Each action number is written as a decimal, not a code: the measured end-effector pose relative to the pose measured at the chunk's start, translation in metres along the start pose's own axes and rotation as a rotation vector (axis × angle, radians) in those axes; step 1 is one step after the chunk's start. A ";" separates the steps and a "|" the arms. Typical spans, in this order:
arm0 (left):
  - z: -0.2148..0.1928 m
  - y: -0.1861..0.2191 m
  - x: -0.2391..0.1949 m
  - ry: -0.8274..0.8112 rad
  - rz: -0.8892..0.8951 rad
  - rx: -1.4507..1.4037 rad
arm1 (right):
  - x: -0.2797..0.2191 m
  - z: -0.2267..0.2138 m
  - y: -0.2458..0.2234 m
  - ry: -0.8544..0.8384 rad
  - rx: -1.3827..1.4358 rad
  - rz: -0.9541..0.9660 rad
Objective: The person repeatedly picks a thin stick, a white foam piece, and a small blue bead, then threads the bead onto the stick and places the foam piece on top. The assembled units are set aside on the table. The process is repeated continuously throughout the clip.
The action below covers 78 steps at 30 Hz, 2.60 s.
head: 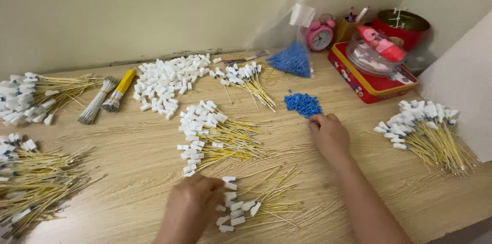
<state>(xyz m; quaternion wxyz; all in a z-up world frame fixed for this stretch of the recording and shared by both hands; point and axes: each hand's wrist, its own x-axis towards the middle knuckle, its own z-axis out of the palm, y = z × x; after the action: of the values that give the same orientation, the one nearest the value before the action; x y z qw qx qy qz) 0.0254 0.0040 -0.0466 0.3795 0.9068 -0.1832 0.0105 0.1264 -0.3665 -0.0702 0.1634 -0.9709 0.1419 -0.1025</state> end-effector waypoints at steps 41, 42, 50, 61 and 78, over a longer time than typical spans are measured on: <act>-0.064 0.047 0.002 0.026 -0.387 -0.092 | -0.138 -0.017 -0.085 -0.415 1.275 0.028; -0.053 0.043 0.001 0.024 -0.382 -0.094 | -0.143 -0.018 -0.094 -0.409 1.274 0.028; -0.013 0.053 -0.006 -0.061 -0.418 -1.026 | -0.165 -0.015 -0.130 -0.382 1.410 -0.282; -0.020 0.041 -0.023 0.263 -0.440 -0.108 | -0.175 -0.011 -0.110 -0.450 1.326 -0.051; 0.013 0.046 -0.011 0.253 -0.407 -0.771 | -0.174 0.001 -0.121 -0.493 1.408 -0.063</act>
<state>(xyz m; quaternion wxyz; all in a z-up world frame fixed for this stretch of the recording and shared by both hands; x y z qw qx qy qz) -0.0025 -0.0309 -0.0260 0.7033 0.7083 0.0561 -0.0225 -0.0076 -0.2028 -0.0562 0.7705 -0.6351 -0.0260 0.0469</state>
